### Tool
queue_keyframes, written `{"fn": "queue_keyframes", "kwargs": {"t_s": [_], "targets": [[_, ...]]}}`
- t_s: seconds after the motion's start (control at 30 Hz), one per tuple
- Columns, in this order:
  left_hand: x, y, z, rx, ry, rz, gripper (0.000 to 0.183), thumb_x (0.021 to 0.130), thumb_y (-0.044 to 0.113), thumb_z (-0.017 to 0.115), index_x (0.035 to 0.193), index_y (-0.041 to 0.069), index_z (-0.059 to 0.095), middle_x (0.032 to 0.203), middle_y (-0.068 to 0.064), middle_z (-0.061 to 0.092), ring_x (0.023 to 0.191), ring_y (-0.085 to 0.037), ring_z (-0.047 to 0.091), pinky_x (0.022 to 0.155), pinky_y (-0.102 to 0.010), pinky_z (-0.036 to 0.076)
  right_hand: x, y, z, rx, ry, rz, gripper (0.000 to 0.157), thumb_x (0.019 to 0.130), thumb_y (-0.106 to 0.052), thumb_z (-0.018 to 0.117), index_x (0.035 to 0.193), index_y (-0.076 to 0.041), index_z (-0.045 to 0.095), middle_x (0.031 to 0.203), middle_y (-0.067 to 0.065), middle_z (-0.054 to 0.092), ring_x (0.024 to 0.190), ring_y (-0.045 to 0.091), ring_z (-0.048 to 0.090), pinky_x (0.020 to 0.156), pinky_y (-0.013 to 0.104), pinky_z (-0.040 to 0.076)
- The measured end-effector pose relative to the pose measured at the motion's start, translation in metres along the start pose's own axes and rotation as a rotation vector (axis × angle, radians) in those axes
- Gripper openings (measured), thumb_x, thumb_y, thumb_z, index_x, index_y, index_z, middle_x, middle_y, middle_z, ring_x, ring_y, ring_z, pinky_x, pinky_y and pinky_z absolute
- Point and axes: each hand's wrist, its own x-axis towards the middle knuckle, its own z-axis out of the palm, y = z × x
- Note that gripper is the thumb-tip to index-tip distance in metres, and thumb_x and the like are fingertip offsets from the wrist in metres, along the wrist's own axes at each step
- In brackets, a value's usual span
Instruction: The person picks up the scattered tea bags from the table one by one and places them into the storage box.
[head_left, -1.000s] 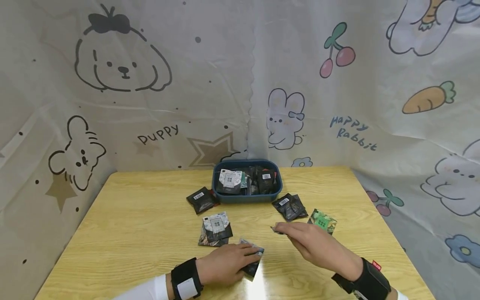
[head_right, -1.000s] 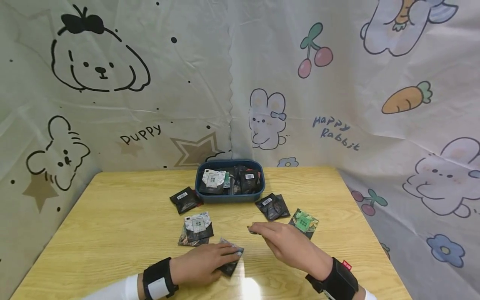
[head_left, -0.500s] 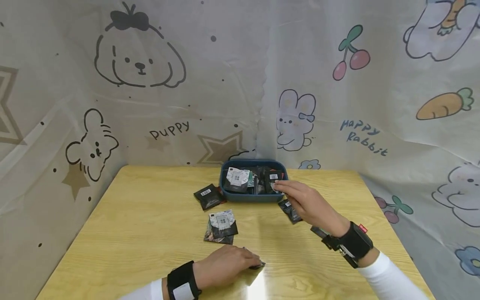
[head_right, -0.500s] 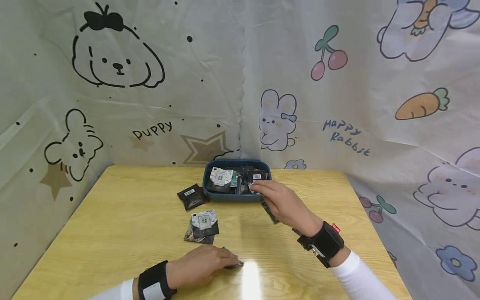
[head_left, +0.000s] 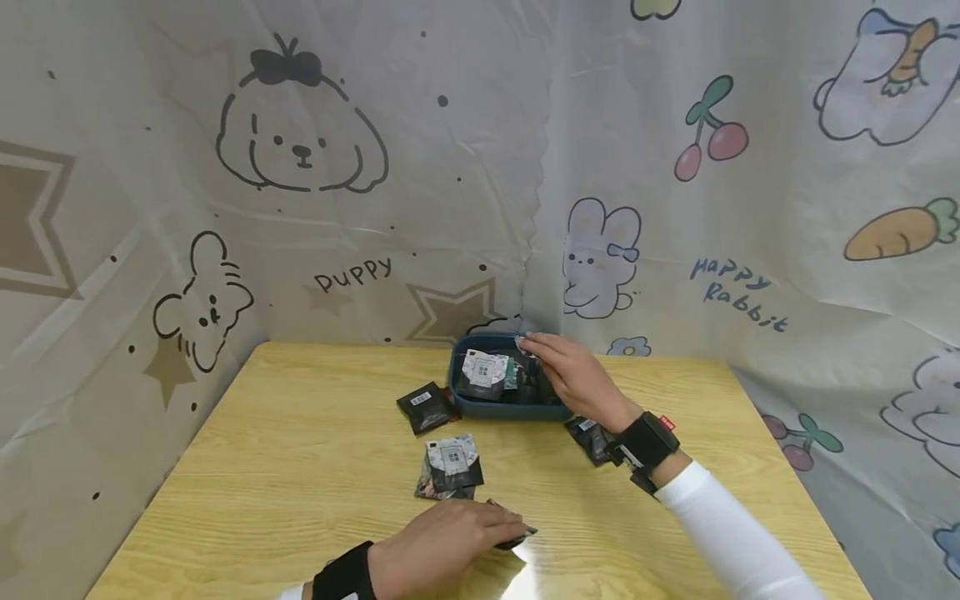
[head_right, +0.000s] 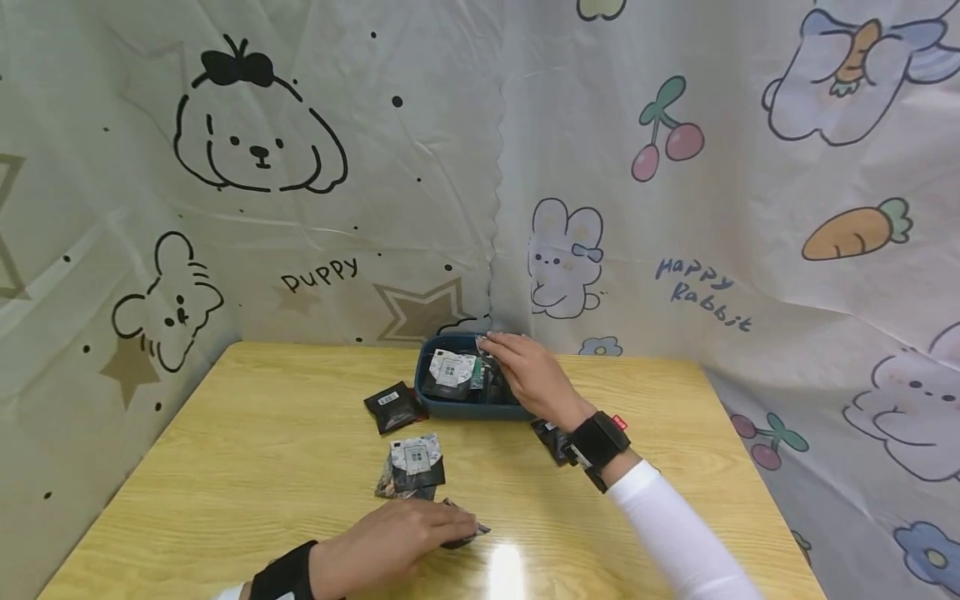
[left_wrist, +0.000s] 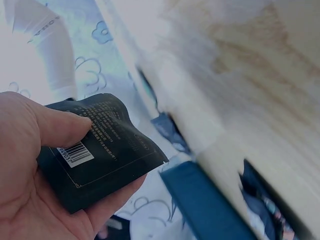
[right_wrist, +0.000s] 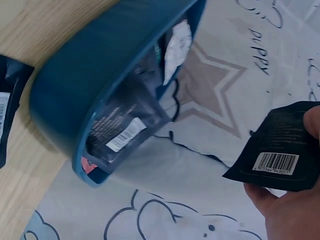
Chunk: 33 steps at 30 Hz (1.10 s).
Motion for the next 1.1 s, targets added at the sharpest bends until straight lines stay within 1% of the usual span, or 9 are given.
{"fn": "queue_keyframes", "kwargs": {"t_s": [0.17, 0.23, 0.37, 0.5, 0.6, 0.7, 0.83, 0.97, 1.1], "targets": [[0.000, -0.006, -0.011, 0.068, 0.059, -0.043, 0.056, 0.083, 0.006, 0.066, 0.134, 0.022, 0.047, 0.130, 0.007, 0.050, 0.115, -0.005, 0.045, 0.088, -0.025, 0.046, -0.009, 0.007, 0.012, -0.006, -0.250, 0.177, 0.057, 0.097, -0.049, 0.038, 0.146, -0.024, 0.024, 0.149, 0.011, 0.023, 0.134, 0.029, 0.020, 0.103, 0.064, 0.020], [0.000, -0.010, -0.017, 0.072, 0.080, -0.062, 0.055, 0.084, 0.005, 0.065, 0.134, 0.022, 0.048, 0.131, 0.006, 0.050, 0.116, -0.006, 0.045, 0.088, -0.027, 0.047, -0.017, 0.010, 0.012, 0.001, -0.305, 0.237, 0.061, 0.095, -0.055, 0.036, 0.147, -0.026, 0.021, 0.151, 0.010, 0.018, 0.135, 0.029, 0.016, 0.103, 0.066, 0.017], [0.003, -0.025, -0.034, 0.121, 0.131, -0.111, 0.053, 0.085, 0.003, 0.063, 0.134, 0.018, 0.048, 0.133, 0.002, 0.049, 0.118, -0.009, 0.044, 0.091, -0.032, 0.046, -0.036, 0.018, 0.008, 0.012, -0.311, 0.297, 0.061, 0.095, -0.053, 0.038, 0.146, -0.023, 0.025, 0.151, 0.011, 0.019, 0.135, 0.028, 0.017, 0.103, 0.064, 0.018], [0.008, -0.047, -0.049, 0.206, 0.218, -0.165, 0.058, 0.083, 0.001, 0.063, 0.136, 0.016, 0.045, 0.134, -0.002, 0.048, 0.118, -0.013, 0.044, 0.091, -0.033, 0.047, -0.063, 0.024, 0.003, 0.008, -0.329, 0.346, 0.064, 0.094, -0.053, 0.042, 0.146, -0.019, 0.026, 0.150, 0.015, 0.020, 0.133, 0.032, 0.020, 0.102, 0.065, 0.020], [0.013, -0.065, -0.054, 0.252, 0.287, -0.200, 0.060, 0.083, -0.001, 0.061, 0.138, 0.015, 0.043, 0.136, -0.005, 0.047, 0.120, -0.016, 0.044, 0.091, -0.035, 0.046, -0.088, 0.025, 0.001, -0.009, -0.334, 0.385, 0.068, 0.091, -0.050, 0.050, 0.146, -0.016, 0.026, 0.148, 0.017, 0.022, 0.131, 0.036, 0.024, 0.101, 0.065, 0.022], [0.022, -0.083, -0.056, 0.301, 0.323, -0.217, 0.063, 0.083, 0.000, 0.061, 0.140, 0.013, 0.038, 0.138, -0.007, 0.043, 0.122, -0.019, 0.041, 0.096, -0.037, 0.043, -0.115, 0.023, 0.000, -0.074, -0.328, 0.407, 0.072, 0.088, -0.047, 0.057, 0.144, -0.011, 0.030, 0.145, 0.019, 0.028, 0.128, 0.037, 0.030, 0.099, 0.063, 0.028], [0.039, -0.109, -0.051, 0.375, 0.319, -0.228, 0.066, 0.084, 0.000, 0.060, 0.143, 0.009, 0.032, 0.142, -0.011, 0.038, 0.127, -0.023, 0.035, 0.101, -0.039, 0.037, -0.140, 0.014, 0.005, -0.122, -0.360, 0.419, 0.072, 0.086, -0.045, 0.061, 0.141, -0.008, 0.035, 0.142, 0.020, 0.033, 0.125, 0.038, 0.034, 0.097, 0.058, 0.034], [0.059, -0.132, -0.043, 0.405, 0.297, -0.252, 0.063, 0.086, 0.002, 0.057, 0.143, 0.006, 0.030, 0.144, -0.013, 0.033, 0.130, -0.025, 0.030, 0.104, -0.042, 0.032, -0.152, 0.006, 0.011, -0.055, -0.441, 0.441, 0.071, 0.086, -0.048, 0.060, 0.143, -0.014, 0.035, 0.144, 0.019, 0.031, 0.125, 0.039, 0.032, 0.095, 0.058, 0.037], [0.077, -0.149, -0.027, 0.318, 0.180, -0.319, 0.058, 0.098, 0.026, 0.045, 0.147, 0.010, 0.018, 0.150, -0.012, 0.022, 0.134, -0.028, 0.021, 0.106, -0.050, 0.025, -0.156, 0.000, 0.015, -0.006, -0.514, 0.479, 0.071, 0.085, -0.051, 0.059, 0.144, -0.021, 0.032, 0.147, 0.016, 0.027, 0.128, 0.038, 0.029, 0.094, 0.058, 0.038]]}}
